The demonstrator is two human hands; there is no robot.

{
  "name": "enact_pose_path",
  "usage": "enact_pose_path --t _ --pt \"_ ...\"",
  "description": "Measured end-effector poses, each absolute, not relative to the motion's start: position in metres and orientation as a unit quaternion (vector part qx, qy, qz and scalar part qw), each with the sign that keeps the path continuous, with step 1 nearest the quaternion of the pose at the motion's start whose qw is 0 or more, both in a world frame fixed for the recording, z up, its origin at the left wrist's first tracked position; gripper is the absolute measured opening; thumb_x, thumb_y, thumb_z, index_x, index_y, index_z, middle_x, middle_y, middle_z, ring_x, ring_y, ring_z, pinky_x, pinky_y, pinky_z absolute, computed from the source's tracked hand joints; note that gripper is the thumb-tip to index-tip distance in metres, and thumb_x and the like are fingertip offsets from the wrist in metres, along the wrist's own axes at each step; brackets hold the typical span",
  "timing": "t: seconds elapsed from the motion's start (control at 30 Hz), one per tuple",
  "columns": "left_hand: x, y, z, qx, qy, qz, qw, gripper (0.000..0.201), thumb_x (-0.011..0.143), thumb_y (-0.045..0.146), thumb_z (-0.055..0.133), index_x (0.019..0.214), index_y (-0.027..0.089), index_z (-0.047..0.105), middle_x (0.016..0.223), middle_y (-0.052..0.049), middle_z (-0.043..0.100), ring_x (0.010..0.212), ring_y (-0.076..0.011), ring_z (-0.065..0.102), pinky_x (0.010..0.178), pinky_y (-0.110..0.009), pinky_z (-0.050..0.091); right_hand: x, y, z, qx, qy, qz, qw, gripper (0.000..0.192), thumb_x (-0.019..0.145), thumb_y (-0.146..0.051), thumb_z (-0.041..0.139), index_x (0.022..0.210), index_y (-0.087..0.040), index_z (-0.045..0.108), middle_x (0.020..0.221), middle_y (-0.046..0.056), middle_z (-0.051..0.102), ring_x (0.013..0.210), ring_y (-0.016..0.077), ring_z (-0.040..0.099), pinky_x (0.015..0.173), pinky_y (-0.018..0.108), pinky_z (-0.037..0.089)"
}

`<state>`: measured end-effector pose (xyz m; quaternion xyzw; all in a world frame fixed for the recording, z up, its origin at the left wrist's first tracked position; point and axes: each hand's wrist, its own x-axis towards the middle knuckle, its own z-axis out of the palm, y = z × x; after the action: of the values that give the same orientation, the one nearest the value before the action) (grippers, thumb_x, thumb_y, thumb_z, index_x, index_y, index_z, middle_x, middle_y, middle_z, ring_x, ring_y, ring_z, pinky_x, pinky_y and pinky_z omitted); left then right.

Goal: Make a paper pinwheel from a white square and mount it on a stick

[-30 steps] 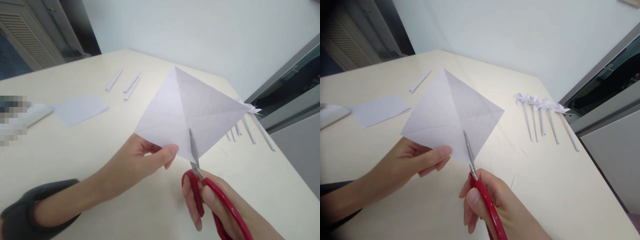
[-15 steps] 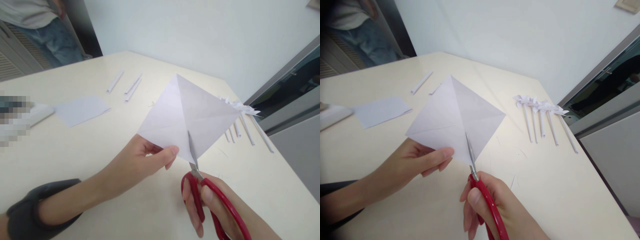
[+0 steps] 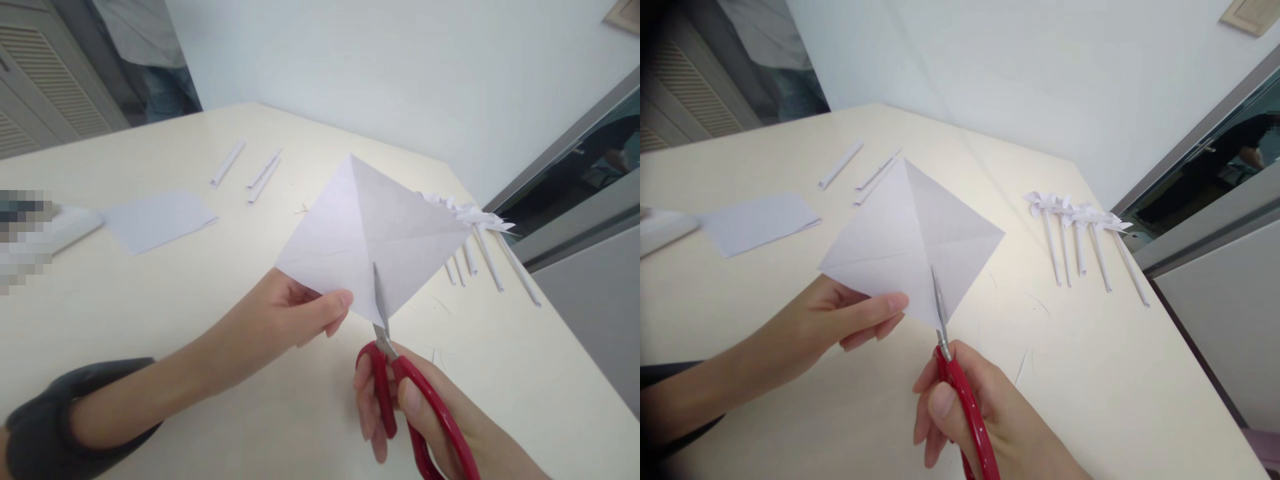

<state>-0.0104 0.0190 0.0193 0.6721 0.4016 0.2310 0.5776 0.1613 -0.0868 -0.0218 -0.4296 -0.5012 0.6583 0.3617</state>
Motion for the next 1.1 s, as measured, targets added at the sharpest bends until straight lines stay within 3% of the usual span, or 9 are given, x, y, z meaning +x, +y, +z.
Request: enact_pose_path --t 0.2,0.33,0.63,0.73,1.1 --pt "-0.009 0.017 0.018 0.673 0.403 0.236 0.573 0.035 0.081 0.029 0.048 0.047 0.017 0.045 0.042 0.006 0.033 0.042 -0.0072 0.03 0.044 -0.023 0.024 0.164 -0.085 -0.013 -0.426 -0.543 0.64 0.338 0.041 0.09 -0.057 0.036 0.095 -0.018 0.047 0.081 0.004 0.053 0.067 0.0141 0.05 0.064 0.029 0.042" --pt "-0.009 0.018 0.018 0.679 0.398 0.22 0.576 0.036 0.08 0.03 0.05 0.047 0.017 0.044 0.043 0.006 0.033 0.042 -0.0072 0.03 0.043 -0.023 0.024 0.165 -0.085 -0.008 -0.456 -0.546 0.626 0.32 0.042 0.088 -0.058 0.04 0.099 -0.018 0.047 0.088 0.007 0.054 0.079 0.0182 0.052 0.071 0.031 0.045" --pt "-0.012 0.022 0.022 0.678 0.388 0.176 0.599 0.032 0.079 0.028 0.051 0.049 0.017 0.047 0.045 0.006 0.038 0.044 -0.0068 0.035 0.043 -0.02 0.029 0.162 -0.087 -0.019 -0.441 -0.546 0.622 0.346 0.042 0.089 -0.058 0.036 0.099 -0.019 0.047 0.087 0.007 0.055 0.075 0.0174 0.051 0.075 0.035 0.044" --pt "-0.012 0.022 0.021 0.679 0.395 0.185 0.591 0.031 0.079 0.028 0.051 0.05 0.017 0.049 0.047 0.006 0.041 0.044 -0.0073 0.037 0.042 -0.02 0.03 0.16 -0.086 -0.021 -0.434 -0.532 0.63 0.364 0.046 0.086 -0.062 0.036 0.098 -0.019 0.047 0.083 0.006 0.054 0.07 0.0163 0.05 0.07 0.033 0.044" --pt "-0.011 0.017 0.027 0.666 0.416 0.195 0.588 0.033 0.079 0.022 0.053 0.048 0.016 0.048 0.044 0.008 0.037 0.043 -0.0053 0.034 0.044 -0.02 0.027 0.158 -0.084 -0.026 -0.433 -0.492 0.652 0.382 0.04 0.091 -0.055 0.036 0.095 -0.018 0.05 0.079 0.004 0.055 0.068 0.0159 0.052 0.068 0.032 0.043"
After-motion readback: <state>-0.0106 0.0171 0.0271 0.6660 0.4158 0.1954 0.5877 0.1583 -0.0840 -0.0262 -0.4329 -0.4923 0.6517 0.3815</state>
